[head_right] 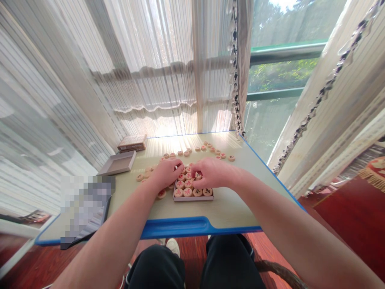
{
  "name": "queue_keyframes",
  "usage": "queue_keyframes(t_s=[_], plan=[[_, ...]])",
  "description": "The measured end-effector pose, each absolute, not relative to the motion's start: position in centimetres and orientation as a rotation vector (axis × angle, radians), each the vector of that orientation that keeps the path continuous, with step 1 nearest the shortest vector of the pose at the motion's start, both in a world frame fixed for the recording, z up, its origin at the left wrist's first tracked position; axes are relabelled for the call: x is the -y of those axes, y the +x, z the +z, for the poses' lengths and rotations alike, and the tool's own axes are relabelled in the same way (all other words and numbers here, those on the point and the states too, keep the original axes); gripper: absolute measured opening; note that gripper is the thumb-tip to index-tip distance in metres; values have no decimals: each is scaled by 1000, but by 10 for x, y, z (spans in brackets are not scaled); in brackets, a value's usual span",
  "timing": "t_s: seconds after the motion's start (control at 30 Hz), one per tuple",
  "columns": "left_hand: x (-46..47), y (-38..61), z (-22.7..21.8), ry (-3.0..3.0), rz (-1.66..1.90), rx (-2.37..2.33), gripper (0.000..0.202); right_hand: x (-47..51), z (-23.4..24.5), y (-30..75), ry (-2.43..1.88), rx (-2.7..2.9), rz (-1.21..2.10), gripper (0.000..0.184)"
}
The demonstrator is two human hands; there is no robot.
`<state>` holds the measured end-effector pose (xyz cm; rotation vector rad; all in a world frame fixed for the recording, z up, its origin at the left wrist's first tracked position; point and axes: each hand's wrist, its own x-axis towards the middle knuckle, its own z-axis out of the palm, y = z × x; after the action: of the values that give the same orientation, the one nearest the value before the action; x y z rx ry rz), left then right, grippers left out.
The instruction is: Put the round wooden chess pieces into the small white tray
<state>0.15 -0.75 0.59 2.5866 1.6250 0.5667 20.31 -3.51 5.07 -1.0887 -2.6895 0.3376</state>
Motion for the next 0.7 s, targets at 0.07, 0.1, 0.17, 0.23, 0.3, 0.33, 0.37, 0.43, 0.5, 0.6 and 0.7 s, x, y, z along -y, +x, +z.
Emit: queue_keyframes(t_s=[0.07,0.1,0.17,0.23,0.3,0.33,0.37,0.43,0.5,0.6,0.7], plan=[[7,2,6,2579,568,-1634,29,37,51,203,-1109,2704,310,16],[7,2,6,2574,569,-1637,29,37,50,203,-1117,2707,299,15],[7,2,6,2569,569,-1633,29,36,49,202,-1132,2712,283,14],[6,2,5,2570,573,-1624,28,34,47,202,-1151,2721,267,14],[5,1,5,2573,582,-1619,28,34,47,202,-1170,2733,261,15],[5,1,5,2571,589,-1618,28,34,47,202,-1176,2736,264,15],[5,1,5,2568,593,-1617,28,34,47,202,-1180,2736,272,15],[5,1,4,2560,594,-1614,28,35,48,202,-1186,2734,292,14],[5,0,4,2553,590,-1618,28,37,49,203,-1193,2735,311,14],[5,0,3,2551,598,-1623,29,37,49,203,-1199,2737,333,15],[5,0,3,2557,616,-1621,28,35,48,203,-1207,2738,341,18]])
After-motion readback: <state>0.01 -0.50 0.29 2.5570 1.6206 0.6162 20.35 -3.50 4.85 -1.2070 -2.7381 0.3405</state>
